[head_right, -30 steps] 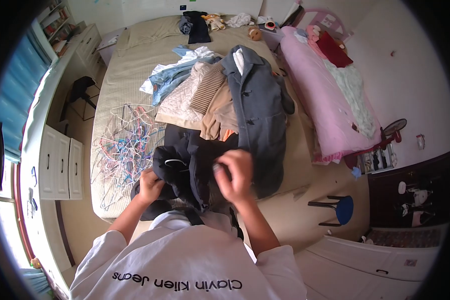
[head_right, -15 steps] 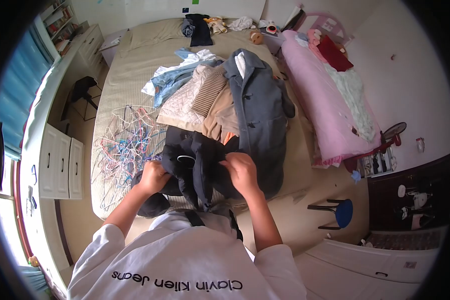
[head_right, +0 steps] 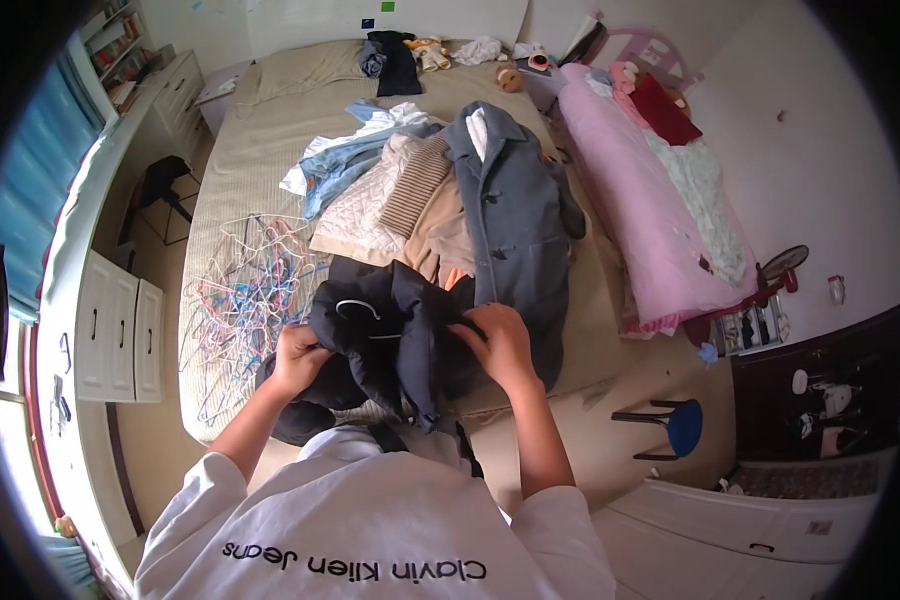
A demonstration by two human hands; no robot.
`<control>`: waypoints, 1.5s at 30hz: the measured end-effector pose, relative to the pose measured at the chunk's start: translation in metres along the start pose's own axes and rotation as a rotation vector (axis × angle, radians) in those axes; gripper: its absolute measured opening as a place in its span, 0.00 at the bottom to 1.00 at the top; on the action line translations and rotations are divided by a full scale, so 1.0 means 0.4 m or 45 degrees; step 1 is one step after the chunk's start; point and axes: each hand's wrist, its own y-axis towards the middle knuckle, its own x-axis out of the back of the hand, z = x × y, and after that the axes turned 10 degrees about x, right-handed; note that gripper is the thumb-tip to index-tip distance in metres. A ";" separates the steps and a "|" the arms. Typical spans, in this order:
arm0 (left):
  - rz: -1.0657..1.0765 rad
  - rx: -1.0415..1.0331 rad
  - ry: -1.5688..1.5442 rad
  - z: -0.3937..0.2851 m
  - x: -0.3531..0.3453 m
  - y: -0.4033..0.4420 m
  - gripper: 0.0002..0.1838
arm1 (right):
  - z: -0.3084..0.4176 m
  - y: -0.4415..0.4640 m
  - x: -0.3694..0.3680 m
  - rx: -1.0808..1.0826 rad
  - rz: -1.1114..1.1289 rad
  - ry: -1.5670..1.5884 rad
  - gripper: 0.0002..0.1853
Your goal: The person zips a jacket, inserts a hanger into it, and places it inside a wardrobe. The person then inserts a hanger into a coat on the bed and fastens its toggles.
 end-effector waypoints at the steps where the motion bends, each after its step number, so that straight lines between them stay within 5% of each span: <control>1: -0.005 -0.018 -0.006 -0.002 -0.001 -0.001 0.04 | 0.003 -0.005 -0.004 -0.006 0.001 -0.019 0.06; 6: 0.062 -0.035 0.144 0.022 0.007 0.003 0.05 | 0.016 -0.007 -0.026 0.035 -0.021 -0.114 0.08; 13: 0.020 -0.266 0.641 -0.004 0.066 0.027 0.09 | 0.002 -0.027 -0.032 -0.007 -0.399 -0.037 0.10; 23: -0.070 -0.126 0.593 0.042 0.129 0.030 0.16 | -0.061 -0.090 -0.022 -0.316 -0.487 0.192 0.08; 27: 0.093 -0.248 0.717 0.025 0.148 0.031 0.22 | -0.066 -0.098 -0.023 -0.332 -0.492 0.180 0.09; 31: 0.112 -0.069 0.843 0.096 0.134 0.007 0.14 | -0.055 -0.087 -0.016 -0.283 -0.478 0.110 0.08; 45: 0.172 -0.404 1.042 0.032 0.144 0.001 0.10 | -0.004 -0.005 0.070 -0.113 -0.610 0.193 0.03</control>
